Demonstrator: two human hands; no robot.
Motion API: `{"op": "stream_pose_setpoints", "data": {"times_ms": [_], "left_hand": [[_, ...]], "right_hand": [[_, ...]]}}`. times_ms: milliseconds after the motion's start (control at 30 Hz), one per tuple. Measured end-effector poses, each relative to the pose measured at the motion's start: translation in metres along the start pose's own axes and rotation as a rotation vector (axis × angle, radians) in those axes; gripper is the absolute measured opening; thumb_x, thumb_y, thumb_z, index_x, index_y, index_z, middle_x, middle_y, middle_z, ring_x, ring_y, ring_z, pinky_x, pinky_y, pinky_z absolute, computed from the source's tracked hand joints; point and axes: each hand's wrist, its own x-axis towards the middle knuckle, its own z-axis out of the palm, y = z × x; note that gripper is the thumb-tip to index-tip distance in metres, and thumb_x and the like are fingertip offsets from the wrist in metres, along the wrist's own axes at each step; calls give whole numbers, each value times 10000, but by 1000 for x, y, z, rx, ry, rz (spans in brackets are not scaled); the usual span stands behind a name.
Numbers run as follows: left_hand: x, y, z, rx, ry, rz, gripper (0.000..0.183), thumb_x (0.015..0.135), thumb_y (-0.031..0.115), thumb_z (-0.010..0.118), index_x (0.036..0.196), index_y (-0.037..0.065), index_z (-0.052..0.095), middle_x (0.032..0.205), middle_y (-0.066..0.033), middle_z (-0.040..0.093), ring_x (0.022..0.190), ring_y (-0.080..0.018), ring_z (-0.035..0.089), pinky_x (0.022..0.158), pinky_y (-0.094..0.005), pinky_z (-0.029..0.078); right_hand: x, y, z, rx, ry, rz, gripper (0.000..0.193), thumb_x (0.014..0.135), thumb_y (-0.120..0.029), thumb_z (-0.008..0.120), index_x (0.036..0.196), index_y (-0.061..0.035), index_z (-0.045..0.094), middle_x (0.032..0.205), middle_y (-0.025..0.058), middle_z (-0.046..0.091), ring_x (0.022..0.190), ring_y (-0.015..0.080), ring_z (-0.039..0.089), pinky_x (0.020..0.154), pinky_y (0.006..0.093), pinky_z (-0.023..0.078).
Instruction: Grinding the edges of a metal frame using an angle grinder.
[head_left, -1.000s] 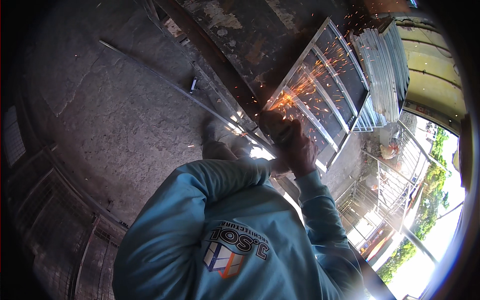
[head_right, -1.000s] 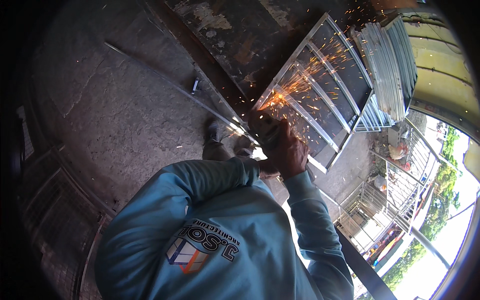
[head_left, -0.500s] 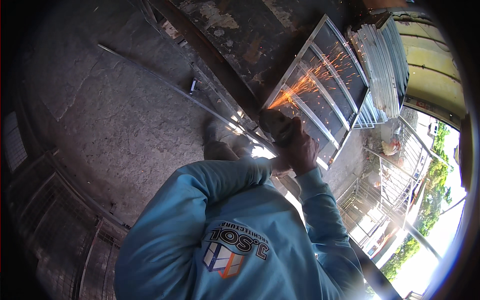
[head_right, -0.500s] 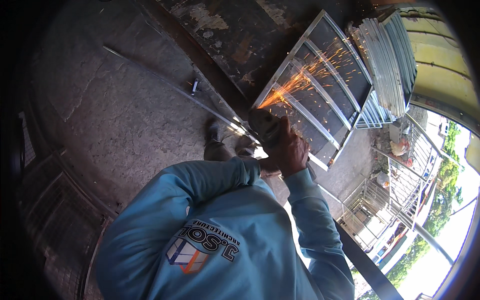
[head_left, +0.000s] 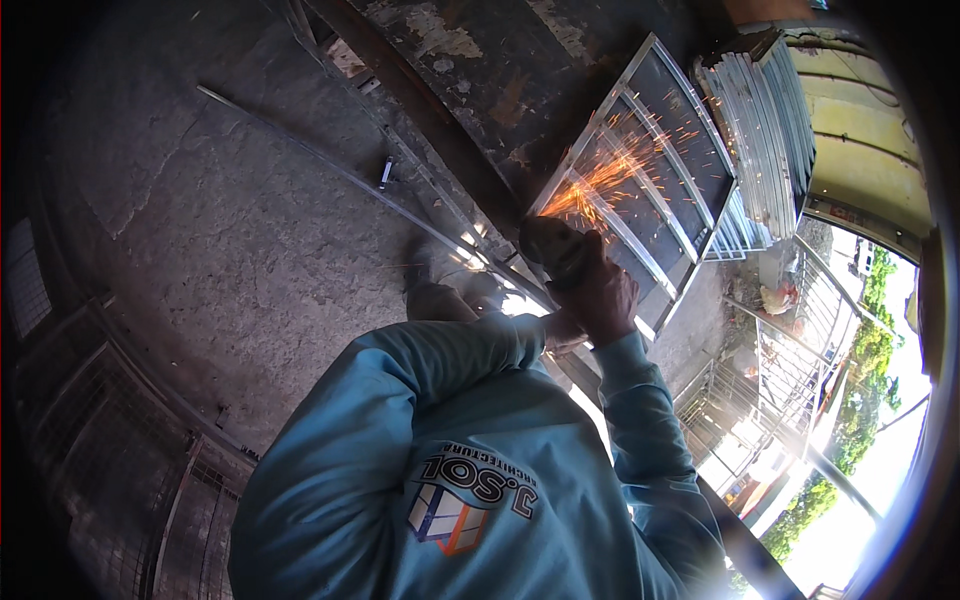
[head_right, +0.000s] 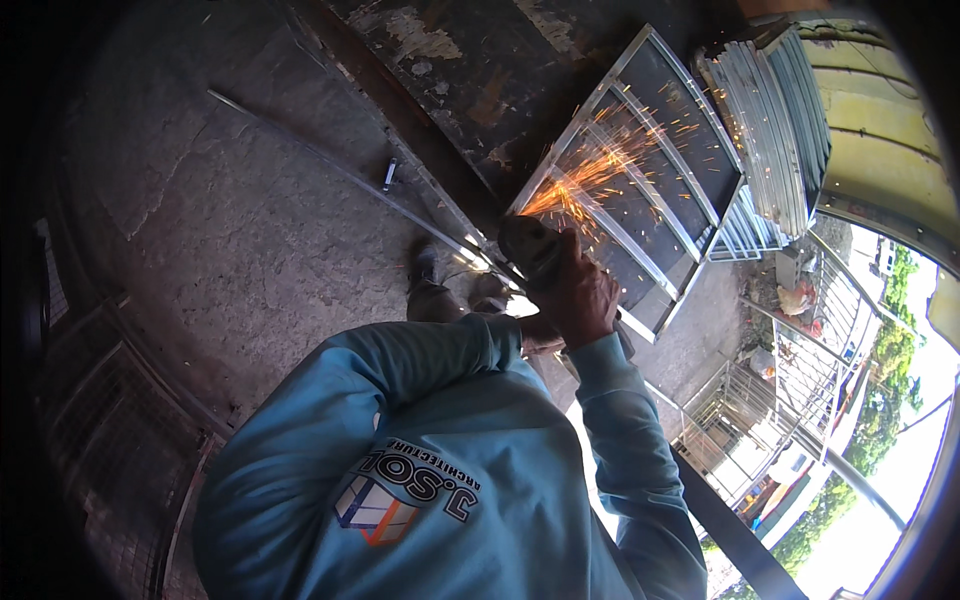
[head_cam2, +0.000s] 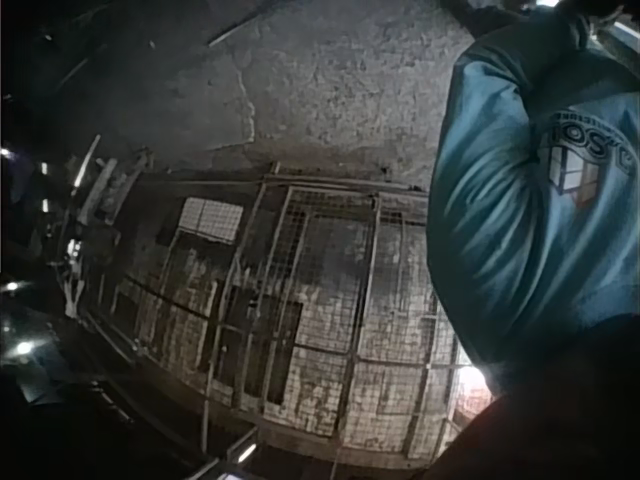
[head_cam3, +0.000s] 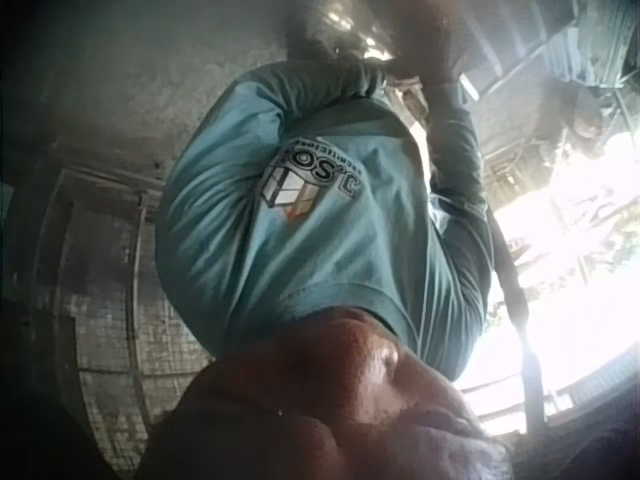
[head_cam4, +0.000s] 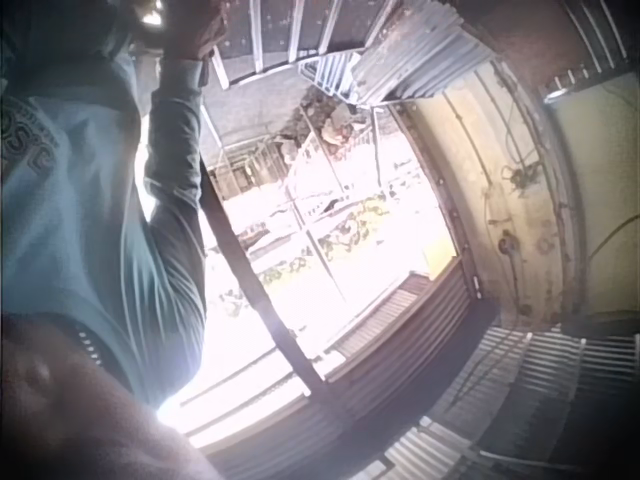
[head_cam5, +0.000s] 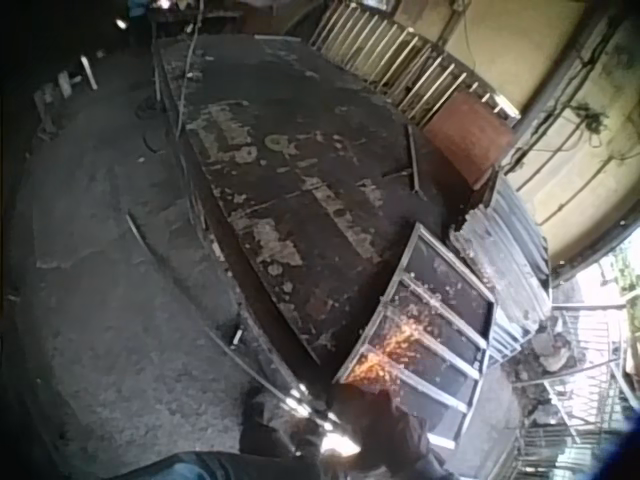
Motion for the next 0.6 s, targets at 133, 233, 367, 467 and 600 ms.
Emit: {"op": "stream_pose_setpoints", "data": {"times_ms": [133,233,367,467,600], "left_hand": [[7,-24,-20,-40,17,-111,413,965,165,585,1341,61,450,1233,-64,549,1051,-138,515,898,-297,437],[7,-11,-4,-9,23,-92,385,969,169,583,1319,63,465,1175,-49,564,1004,-122,519,857,-289,447],[1,-12,-14,-109,83,-200,355,978,165,573,1303,59,478,1134,-36,583,986,-104,529,829,-280,460],[-3,-1,-4,-68,74,-87,373,983,161,569,1325,59,464,1156,-45,580,1011,-117,530,857,-291,457],[-7,24,5,-1,-19,-137,384,984,195,584,1337,129,445,1303,-19,530,1133,-162,529,990,-344,445]], "right_hand": [[0,-8,-4,-24,5,-16,604,711,-342,741,1184,-135,426,776,217,682,736,442,671,643,553,524],[-2,-4,-5,17,20,-11,580,718,-345,734,1164,-130,432,785,220,683,740,444,672,643,554,522],[-1,-11,-6,0,14,-13,566,722,-343,734,1152,-131,433,793,221,684,741,447,671,642,554,524],[1,-11,-4,-9,19,-10,575,715,-338,739,1153,-132,429,798,222,684,746,447,671,646,551,526],[1,-10,-9,-11,-9,-2,578,712,-335,735,1152,-127,423,802,232,681,752,450,669,649,552,527]]}}
